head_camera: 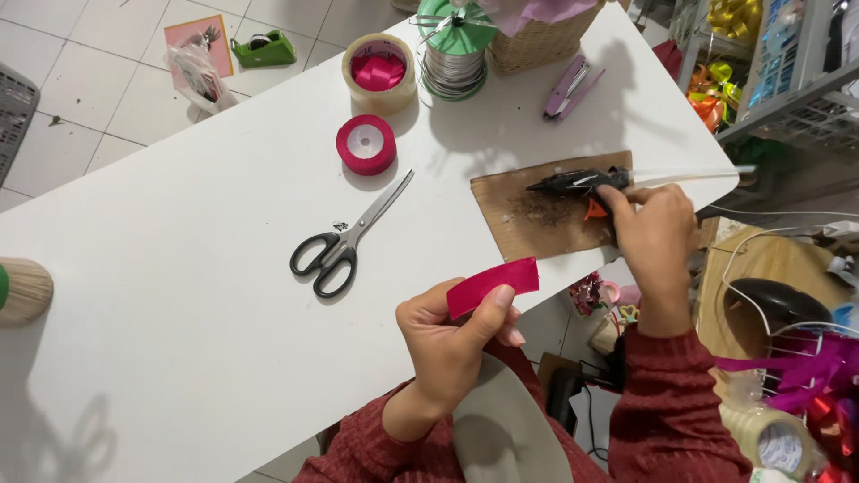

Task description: The person uses a hot glue gun to apply adhesive to a small piece of pink paper, then folds and rolls it into a flower shape. They attach the finished flower to a wooden stick and repeat the process with another piece of paper.

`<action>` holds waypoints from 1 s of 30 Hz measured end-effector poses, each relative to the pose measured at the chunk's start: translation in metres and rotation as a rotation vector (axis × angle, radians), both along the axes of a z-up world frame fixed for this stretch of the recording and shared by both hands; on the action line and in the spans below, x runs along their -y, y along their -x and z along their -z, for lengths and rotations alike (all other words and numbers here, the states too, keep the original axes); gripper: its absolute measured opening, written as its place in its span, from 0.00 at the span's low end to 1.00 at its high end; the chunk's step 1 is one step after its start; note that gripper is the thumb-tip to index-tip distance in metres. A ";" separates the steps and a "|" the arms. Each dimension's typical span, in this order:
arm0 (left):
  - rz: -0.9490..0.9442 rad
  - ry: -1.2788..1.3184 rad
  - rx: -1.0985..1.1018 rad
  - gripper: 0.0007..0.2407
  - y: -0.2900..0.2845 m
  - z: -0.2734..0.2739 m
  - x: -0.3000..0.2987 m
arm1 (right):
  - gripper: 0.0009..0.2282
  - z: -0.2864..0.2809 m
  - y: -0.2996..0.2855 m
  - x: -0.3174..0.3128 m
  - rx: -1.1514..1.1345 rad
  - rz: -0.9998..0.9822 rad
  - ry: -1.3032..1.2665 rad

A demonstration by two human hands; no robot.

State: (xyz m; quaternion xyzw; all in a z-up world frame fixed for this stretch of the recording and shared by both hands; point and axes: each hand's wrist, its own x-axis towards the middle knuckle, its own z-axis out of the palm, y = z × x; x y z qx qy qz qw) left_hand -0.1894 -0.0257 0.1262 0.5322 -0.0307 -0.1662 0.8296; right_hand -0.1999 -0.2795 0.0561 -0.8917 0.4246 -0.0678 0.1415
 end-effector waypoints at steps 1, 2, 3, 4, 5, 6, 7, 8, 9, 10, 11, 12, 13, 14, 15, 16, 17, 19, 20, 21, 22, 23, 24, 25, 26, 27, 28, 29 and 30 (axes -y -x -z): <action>0.000 -0.003 -0.002 0.08 0.001 0.000 0.000 | 0.18 -0.014 0.006 -0.015 -0.002 0.000 -0.003; -0.005 -0.008 0.012 0.08 0.001 0.001 0.001 | 0.12 -0.029 0.010 -0.028 0.198 -0.114 -0.050; -0.010 -0.012 0.027 0.09 0.000 0.001 0.002 | 0.08 -0.045 0.014 -0.042 0.399 -0.227 -0.097; -0.011 -0.012 0.026 0.09 0.000 0.001 0.004 | 0.08 -0.053 0.022 -0.054 0.398 -0.228 -0.097; -0.015 0.003 0.033 0.09 0.000 0.002 0.006 | 0.08 -0.061 0.030 -0.066 0.604 -0.346 -0.424; -0.018 0.017 0.040 0.09 0.000 0.003 0.008 | 0.08 -0.069 0.039 -0.078 0.802 -0.459 -0.756; -0.017 0.016 0.039 0.09 -0.001 0.003 0.010 | 0.08 -0.076 0.040 -0.089 0.802 -0.457 -0.757; -0.010 0.005 0.028 0.08 0.000 0.002 0.011 | 0.10 -0.083 0.043 -0.100 0.815 -0.464 -0.764; -0.004 -0.006 0.017 0.08 0.000 0.002 0.012 | 0.12 -0.090 0.046 -0.111 0.828 -0.471 -0.770; 0.000 -0.005 0.015 0.08 0.001 0.003 0.014 | 0.12 -0.089 0.045 -0.114 0.827 -0.466 -0.768; -0.008 0.001 0.016 0.08 0.001 0.005 0.015 | 0.12 -0.087 0.044 -0.116 0.871 -0.436 -0.813; -0.019 0.005 0.018 0.07 0.002 0.006 0.016 | 0.12 -0.086 0.043 -0.119 0.915 -0.407 -0.859; -0.018 0.005 0.015 0.07 0.001 0.006 0.017 | 0.12 -0.085 0.041 -0.119 0.913 -0.405 -0.859; -0.030 -0.003 0.006 0.08 0.001 0.006 0.017 | 0.10 -0.083 0.038 -0.120 0.909 -0.350 -0.837; -0.042 -0.012 -0.003 0.08 0.000 0.007 0.018 | 0.08 -0.082 0.035 -0.121 0.903 -0.295 -0.815; -0.044 -0.014 -0.004 0.08 0.000 0.008 0.018 | 0.08 -0.080 0.034 -0.120 0.902 -0.296 -0.819; -0.047 -0.008 -0.010 0.08 0.000 0.009 0.018 | 0.08 -0.077 0.032 -0.119 0.918 -0.257 -0.897; -0.052 -0.002 -0.014 0.07 -0.001 0.011 0.019 | 0.08 -0.075 0.029 -0.119 0.934 -0.219 -0.977; -0.060 0.013 -0.023 0.07 -0.001 0.012 0.019 | 0.07 -0.075 0.028 -0.119 0.937 -0.225 -0.987; -0.068 0.028 -0.032 0.07 -0.001 0.012 0.020 | 0.06 -0.074 0.026 -0.119 0.941 -0.231 -0.996; -0.070 0.026 -0.034 0.07 -0.004 0.012 0.019 | 0.06 -0.069 0.026 -0.114 0.939 -0.230 -0.999; -0.066 0.078 0.092 0.05 -0.007 0.011 0.018 | 0.07 -0.063 0.025 -0.110 0.983 -0.311 -0.991; -0.061 0.131 0.219 0.05 -0.010 0.010 0.018 | 0.08 -0.057 0.024 -0.105 1.028 -0.393 -0.980; -0.062 0.130 0.218 0.05 -0.015 0.010 0.013 | 0.08 -0.060 0.025 -0.104 1.027 -0.392 -0.982; 0.001 0.157 0.209 0.19 -0.020 0.010 0.008 | 0.08 -0.062 0.026 -0.103 0.995 -0.377 -1.022; 0.064 0.184 0.200 0.35 -0.025 0.011 0.002 | 0.07 -0.065 0.028 -0.102 0.964 -0.362 -1.061; 0.061 0.180 0.197 0.35 -0.032 0.008 -0.003 | 0.07 -0.069 0.026 -0.102 0.961 -0.361 -1.067; 0.226 0.098 0.166 0.25 -0.039 0.005 -0.009 | 0.07 -0.073 0.025 -0.103 0.935 -0.416 -1.069; 0.387 0.018 0.133 0.16 -0.046 0.003 -0.015 | 0.06 -0.077 0.023 -0.103 0.906 -0.474 -1.071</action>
